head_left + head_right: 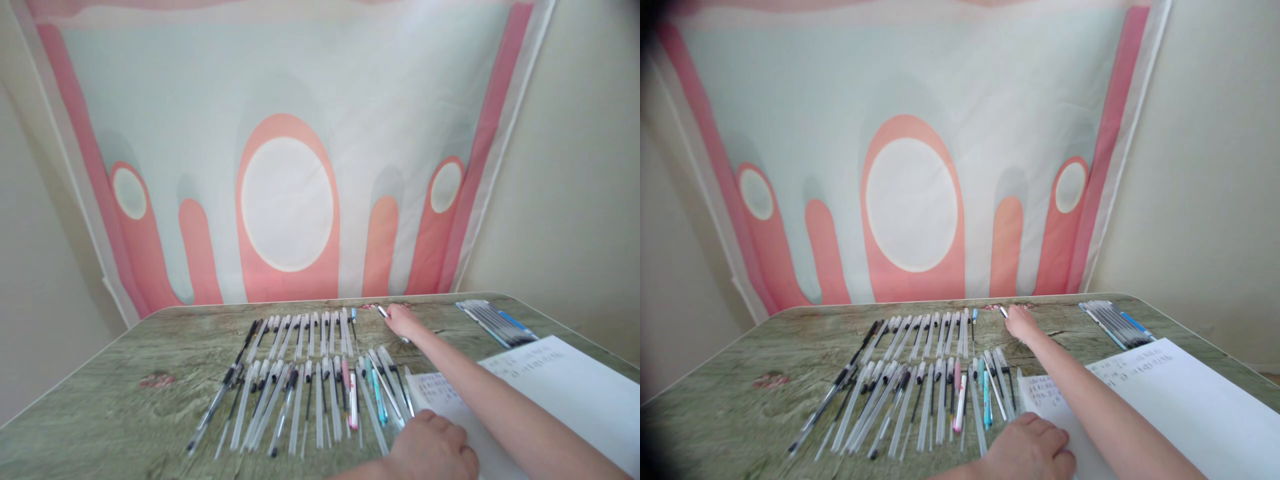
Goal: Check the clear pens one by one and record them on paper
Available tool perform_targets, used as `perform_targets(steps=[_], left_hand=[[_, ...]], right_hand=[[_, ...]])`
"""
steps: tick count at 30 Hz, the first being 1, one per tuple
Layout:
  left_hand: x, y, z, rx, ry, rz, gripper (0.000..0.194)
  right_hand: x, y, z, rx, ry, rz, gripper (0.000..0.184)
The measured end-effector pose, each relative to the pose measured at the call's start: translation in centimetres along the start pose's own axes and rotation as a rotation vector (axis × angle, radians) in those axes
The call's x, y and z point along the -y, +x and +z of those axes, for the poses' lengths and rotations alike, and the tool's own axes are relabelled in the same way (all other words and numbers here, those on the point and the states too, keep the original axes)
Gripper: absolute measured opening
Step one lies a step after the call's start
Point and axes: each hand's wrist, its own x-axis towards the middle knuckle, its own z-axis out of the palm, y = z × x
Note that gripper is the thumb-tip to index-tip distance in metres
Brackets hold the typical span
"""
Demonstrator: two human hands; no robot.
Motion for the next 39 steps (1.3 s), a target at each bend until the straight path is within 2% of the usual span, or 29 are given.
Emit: perform_targets(steps=[6,9,12,16,19,21,23,26,28,30,32,36,39], left_hand=[[0.0,0.1,0.0,0.021,-0.006,-0.008,0.025],[-0.1,0.1,-0.4,0.070,-0.008,-0.027,0.025],[0.1,0.0,-0.7,0.076,-0.032,-0.020,0.034],[0.6,-0.4,-0.6,0.043,-0.107,-0.002,0.037],[1.4,-1.0,-1.0,-0.003,-0.245,-0.025,0.033],[2.3,-1.4,-1.7,-0.096,-0.390,-0.143,0.033],[3.6,-1.6,-2.4,-0.246,-0.577,-0.352,0.032],[6.2,-1.6,-3.2,-0.515,-0.949,-0.710,0.028],[8.0,-1.7,-3.5,-0.695,-1.272,-0.844,0.032],[9.4,-2.0,-3.6,-0.803,-1.481,-0.888,0.036],[10.2,-2.3,-3.6,-0.863,-1.558,-0.896,0.038],[10.9,-2.6,-3.4,-0.963,-1.573,-0.902,0.037],[11.7,-2.9,-3.5,-1.166,-1.544,-0.931,0.035]], right_hand=[[-2.7,-1.4,-0.8,-0.019,-0.046,-0.054,0.021],[-3.9,-2.3,-0.9,-0.032,-0.047,-0.068,0.016],[-5.3,-3.1,-1.1,-0.049,-0.017,-0.088,0.010],[-6.4,-4.2,-1.5,-0.089,0.062,-0.146,0.015],[-6.0,-5.0,-2.1,-0.202,0.258,-0.235,0.022],[-5.1,-5.6,-2.5,-0.289,0.434,-0.317,0.024],[-4.1,-6.2,-3.0,-0.332,0.543,-0.396,0.025],[-2.4,-7.4,-3.7,-0.308,0.615,-0.476,0.023],[-1.2,-8.4,-4.0,-0.243,0.658,-0.521,0.022],[0.0,-9.4,-4.3,-0.184,0.703,-0.565,0.021],[1.0,-10.3,-4.5,-0.155,0.725,-0.590,0.021],[2.0,-11.1,-4.5,-0.144,0.722,-0.591,0.022],[1.5,-11.0,-4.1,-0.189,0.697,-0.548,0.023]])
